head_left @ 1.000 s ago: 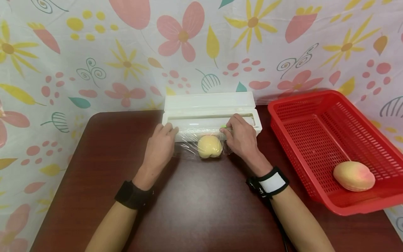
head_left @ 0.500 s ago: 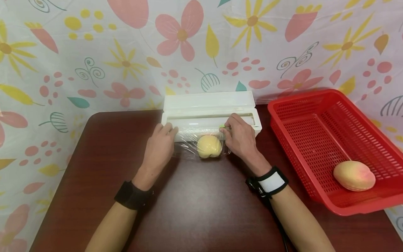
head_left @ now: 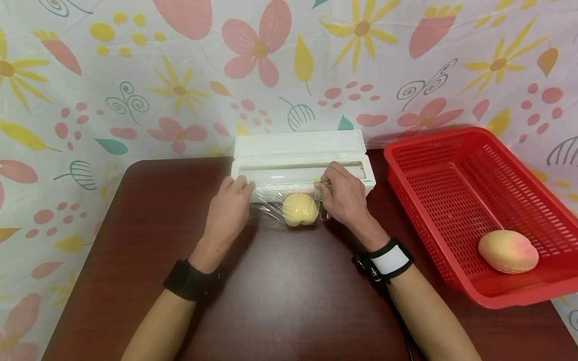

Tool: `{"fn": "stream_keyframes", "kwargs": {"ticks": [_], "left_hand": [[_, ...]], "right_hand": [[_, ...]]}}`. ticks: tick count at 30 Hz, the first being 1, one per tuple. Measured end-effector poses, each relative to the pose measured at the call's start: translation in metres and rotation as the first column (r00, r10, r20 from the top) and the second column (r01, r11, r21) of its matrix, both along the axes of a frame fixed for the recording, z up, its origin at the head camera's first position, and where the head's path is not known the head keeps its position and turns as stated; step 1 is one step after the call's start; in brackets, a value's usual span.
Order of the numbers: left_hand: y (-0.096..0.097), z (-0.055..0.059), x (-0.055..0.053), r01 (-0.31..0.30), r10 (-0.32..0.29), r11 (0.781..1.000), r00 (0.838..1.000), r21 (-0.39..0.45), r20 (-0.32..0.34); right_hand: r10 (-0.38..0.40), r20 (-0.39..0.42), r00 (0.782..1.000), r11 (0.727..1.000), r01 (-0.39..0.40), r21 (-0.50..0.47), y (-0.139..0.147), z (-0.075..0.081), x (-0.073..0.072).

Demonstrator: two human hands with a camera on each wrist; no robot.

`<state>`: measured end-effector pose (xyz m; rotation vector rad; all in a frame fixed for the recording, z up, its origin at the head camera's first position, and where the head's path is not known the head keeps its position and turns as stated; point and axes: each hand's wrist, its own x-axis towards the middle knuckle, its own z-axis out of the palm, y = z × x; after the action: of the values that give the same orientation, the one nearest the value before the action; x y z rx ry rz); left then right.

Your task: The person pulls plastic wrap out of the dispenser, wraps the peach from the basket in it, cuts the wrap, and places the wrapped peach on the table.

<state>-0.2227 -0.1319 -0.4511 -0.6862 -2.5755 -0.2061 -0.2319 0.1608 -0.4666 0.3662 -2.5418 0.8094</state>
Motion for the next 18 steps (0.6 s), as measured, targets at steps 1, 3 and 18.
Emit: {"fn": "stream_keyframes", "kwargs": {"ticks": [1,3,18], "left_hand": [[0.0,-0.0002,-0.0001,0.0,0.0,1.0,1.0,0.001,-0.001],[0.0003,-0.0003,-0.0001,0.001,-0.001,1.0,1.0,0.001,-0.001],[0.0002,0.0001,0.0002,0.004,-0.004,1.0,1.0,-0.003,0.005]], "right_hand": [[0.001,0.0,1.0,1.0,-0.001,-0.001,0.0,0.0,-0.0001],[0.003,0.002,1.0,1.0,-0.003,-0.002,0.0,-0.0005,-0.0003],[0.021,-0.006,1.0,1.0,-0.021,-0.016,-0.0009,-0.001,-0.0022]]}}
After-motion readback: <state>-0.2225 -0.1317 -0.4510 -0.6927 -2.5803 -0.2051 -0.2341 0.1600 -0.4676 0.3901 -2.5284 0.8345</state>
